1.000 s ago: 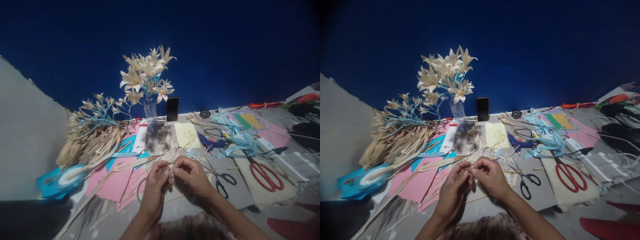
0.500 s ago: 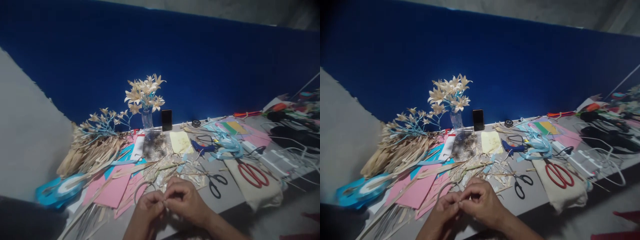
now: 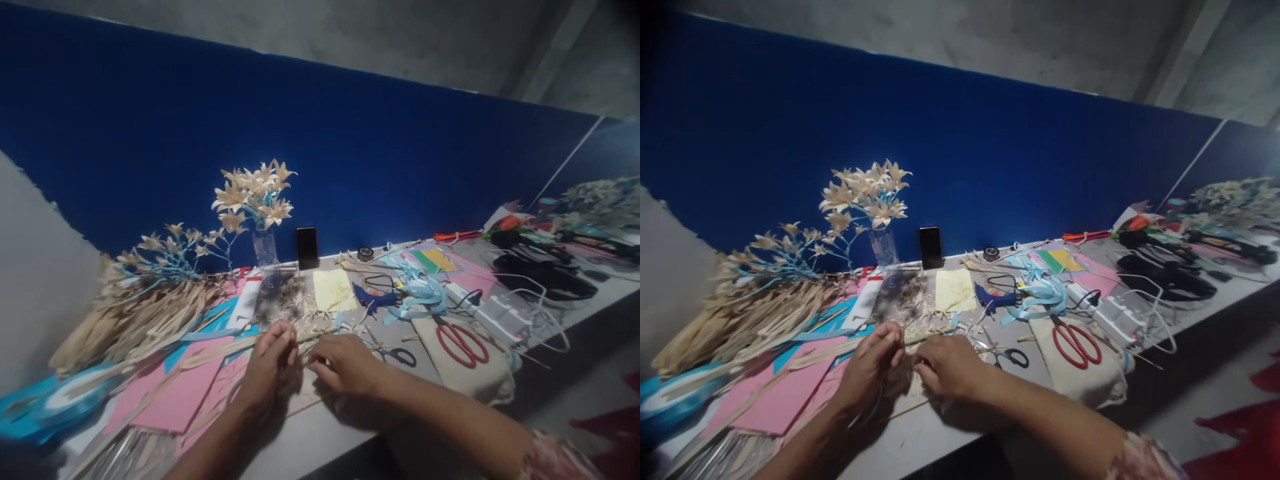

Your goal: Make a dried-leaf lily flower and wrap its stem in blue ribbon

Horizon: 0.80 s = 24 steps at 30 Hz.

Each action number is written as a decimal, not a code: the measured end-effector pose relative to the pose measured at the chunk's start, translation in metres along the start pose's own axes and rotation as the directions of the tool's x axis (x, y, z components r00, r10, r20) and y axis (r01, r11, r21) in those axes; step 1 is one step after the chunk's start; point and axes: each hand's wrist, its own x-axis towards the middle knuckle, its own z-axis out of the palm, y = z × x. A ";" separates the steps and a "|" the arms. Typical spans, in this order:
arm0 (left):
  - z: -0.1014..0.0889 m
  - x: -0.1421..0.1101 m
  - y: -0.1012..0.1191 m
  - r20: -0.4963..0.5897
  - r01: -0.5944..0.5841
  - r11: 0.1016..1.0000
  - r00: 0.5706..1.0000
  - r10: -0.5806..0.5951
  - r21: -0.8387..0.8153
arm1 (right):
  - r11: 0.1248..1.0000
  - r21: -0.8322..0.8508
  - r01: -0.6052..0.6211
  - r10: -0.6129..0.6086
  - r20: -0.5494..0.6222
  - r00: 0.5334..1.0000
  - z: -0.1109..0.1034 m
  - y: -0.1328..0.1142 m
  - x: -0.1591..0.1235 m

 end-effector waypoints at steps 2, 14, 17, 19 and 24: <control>-0.004 0.011 -0.009 -0.127 -0.147 0.963 0.976 0.179 0.227 | 0.985 -0.149 0.086 -0.076 0.068 0.995 0.003 0.006 0.014; -0.026 0.009 -0.034 0.217 -0.483 0.543 0.849 0.482 0.687 | 0.921 -0.065 0.384 -0.390 -0.113 0.914 0.049 0.016 0.012; -0.024 0.003 -0.032 0.258 -0.502 0.554 0.850 0.460 0.664 | 0.923 -0.009 0.385 -0.382 -0.133 0.914 0.056 0.020 0.012; -0.025 -0.001 -0.032 0.275 -0.530 0.557 0.834 0.478 0.640 | 0.929 0.008 0.370 -0.365 -0.139 0.920 0.065 0.023 0.012; -0.028 -0.011 -0.035 0.282 -0.560 0.594 0.820 0.498 0.578 | 0.954 0.032 0.297 -0.286 -0.189 0.940 0.079 0.028 0.007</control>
